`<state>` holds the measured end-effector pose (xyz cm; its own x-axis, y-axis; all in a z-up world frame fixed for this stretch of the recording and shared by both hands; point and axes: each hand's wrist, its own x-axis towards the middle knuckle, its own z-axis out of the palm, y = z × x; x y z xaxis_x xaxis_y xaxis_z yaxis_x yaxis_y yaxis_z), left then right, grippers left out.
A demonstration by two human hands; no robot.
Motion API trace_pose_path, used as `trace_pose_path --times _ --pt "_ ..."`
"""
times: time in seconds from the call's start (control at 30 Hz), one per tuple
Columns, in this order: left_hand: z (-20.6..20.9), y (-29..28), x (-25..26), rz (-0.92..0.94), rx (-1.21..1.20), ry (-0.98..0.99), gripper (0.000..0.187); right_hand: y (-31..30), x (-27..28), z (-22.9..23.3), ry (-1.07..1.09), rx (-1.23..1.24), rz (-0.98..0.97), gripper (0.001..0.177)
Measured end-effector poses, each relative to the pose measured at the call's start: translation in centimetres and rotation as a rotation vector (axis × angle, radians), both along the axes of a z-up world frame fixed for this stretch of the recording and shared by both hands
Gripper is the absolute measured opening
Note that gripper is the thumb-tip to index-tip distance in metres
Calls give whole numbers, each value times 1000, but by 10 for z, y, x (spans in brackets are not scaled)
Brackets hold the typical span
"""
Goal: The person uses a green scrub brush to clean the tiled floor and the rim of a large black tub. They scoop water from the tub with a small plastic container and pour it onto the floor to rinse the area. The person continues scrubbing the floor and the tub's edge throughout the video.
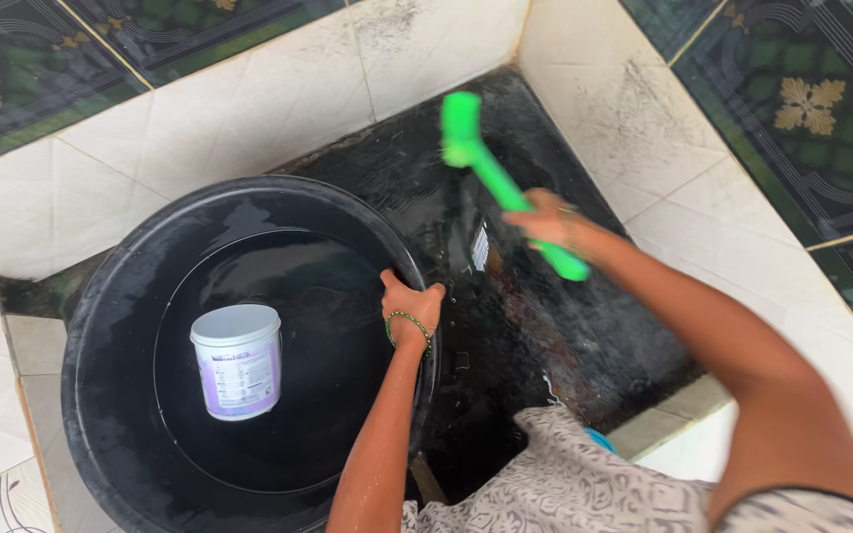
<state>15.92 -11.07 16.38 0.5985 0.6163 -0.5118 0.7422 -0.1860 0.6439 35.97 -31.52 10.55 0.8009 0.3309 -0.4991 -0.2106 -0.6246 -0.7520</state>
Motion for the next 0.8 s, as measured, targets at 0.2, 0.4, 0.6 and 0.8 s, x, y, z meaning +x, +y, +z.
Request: trace_pose_path --times 0.2,0.4,0.6,0.8 --pt "-9 2 -1 -4 38 -49 90 -157 -55 107 -562 -507 29 45" --pt "-10 2 1 -12 0 -45 88 -241 -84 44 -554 -702 -109 66" --pt "-2 0 -7 24 -8 -39 93 -227 -57 -96 -374 -646 -14 70" --pt "-20 3 -2 -27 15 -105 86 -253 -85 -69 128 -543 -5 76"
